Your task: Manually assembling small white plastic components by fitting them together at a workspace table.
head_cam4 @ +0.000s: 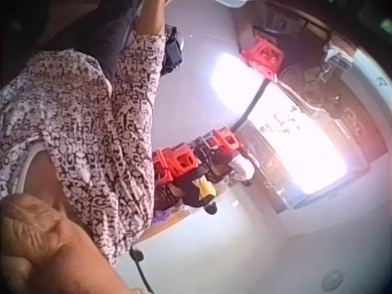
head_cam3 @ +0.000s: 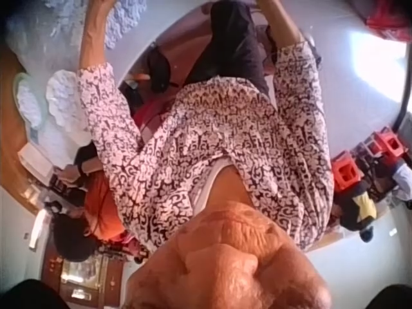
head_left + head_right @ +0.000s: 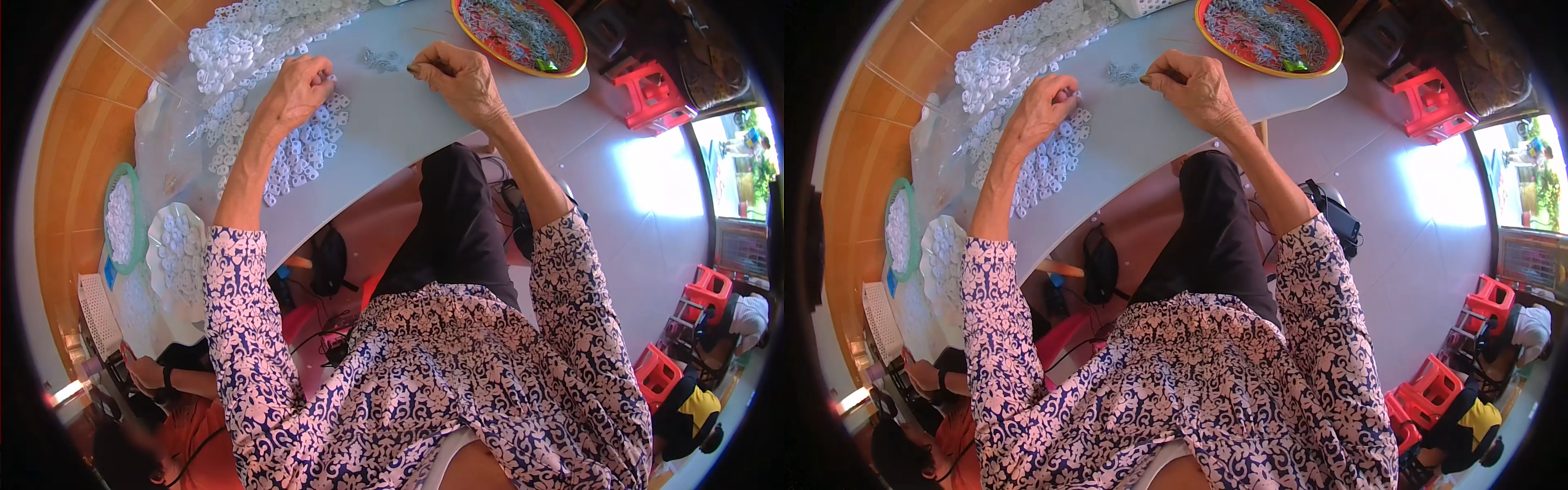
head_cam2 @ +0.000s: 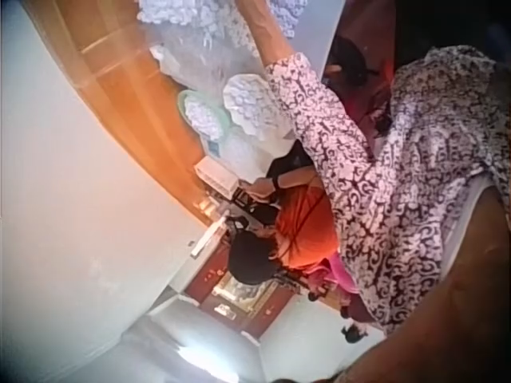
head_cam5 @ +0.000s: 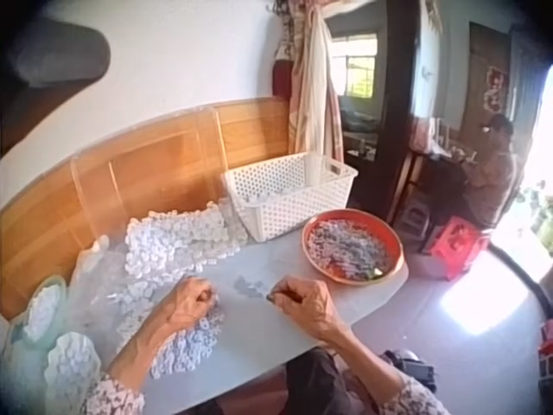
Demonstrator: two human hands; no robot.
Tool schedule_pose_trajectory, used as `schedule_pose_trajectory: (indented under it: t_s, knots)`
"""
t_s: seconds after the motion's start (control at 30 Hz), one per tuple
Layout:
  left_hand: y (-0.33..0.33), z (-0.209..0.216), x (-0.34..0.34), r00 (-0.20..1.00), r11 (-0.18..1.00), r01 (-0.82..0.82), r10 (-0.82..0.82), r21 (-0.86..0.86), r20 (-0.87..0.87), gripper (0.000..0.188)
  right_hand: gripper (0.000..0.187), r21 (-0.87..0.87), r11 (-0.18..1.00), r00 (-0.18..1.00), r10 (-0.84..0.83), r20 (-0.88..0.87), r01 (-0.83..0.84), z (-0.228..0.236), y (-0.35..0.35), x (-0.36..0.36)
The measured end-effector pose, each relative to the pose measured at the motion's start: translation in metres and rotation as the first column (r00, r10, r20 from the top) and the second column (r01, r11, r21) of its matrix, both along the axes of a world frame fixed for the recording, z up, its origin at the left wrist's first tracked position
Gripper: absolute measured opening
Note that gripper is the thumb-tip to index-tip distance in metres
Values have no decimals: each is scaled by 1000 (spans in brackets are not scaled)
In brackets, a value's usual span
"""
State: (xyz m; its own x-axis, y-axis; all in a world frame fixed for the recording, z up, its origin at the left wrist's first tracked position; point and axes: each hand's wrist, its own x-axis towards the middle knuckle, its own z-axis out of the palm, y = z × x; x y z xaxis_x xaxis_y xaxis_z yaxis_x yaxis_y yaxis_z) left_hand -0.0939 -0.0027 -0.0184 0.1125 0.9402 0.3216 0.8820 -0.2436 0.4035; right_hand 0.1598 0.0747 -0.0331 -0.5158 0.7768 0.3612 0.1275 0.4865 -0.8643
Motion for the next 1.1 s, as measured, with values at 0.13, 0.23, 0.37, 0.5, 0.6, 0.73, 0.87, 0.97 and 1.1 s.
schedule_pose_trajectory:
  t_s: [0.13,0.23,0.37,0.5,0.6,0.73,0.87,0.97,1.1]
  knots:
    - [6,2,4,999,995,-13,8,-102,-46,13,12,10,1000,1000,-9,18,9,3,-1,3]
    - [6,-1,5,997,997,6,-12,-81,-73,11,11,1,1000,998,-1,66,1,5,-3,6]
    - [6,4,19,998,999,29,-28,29,-48,11,10,-71,997,999,26,-28,-28,5,-3,6]
    - [-8,17,64,828,979,74,47,-191,559,19,10,-172,974,980,119,-163,-147,7,-1,4]
    - [-4,-3,72,730,963,196,-18,-184,683,20,12,-173,966,965,157,-208,-195,11,1,3]
    - [0,4,87,662,968,163,34,-188,749,21,14,-206,953,948,165,-271,-224,10,2,2]
    - [-2,9,88,687,968,172,15,-183,727,20,16,-177,964,960,155,-234,-199,15,-2,0]
    - [-2,8,89,649,958,186,47,-218,759,18,17,-136,974,961,149,-233,-183,15,-3,0]
    - [-2,6,91,639,973,159,30,-170,769,18,17,-145,972,965,150,-215,-183,16,-2,1]
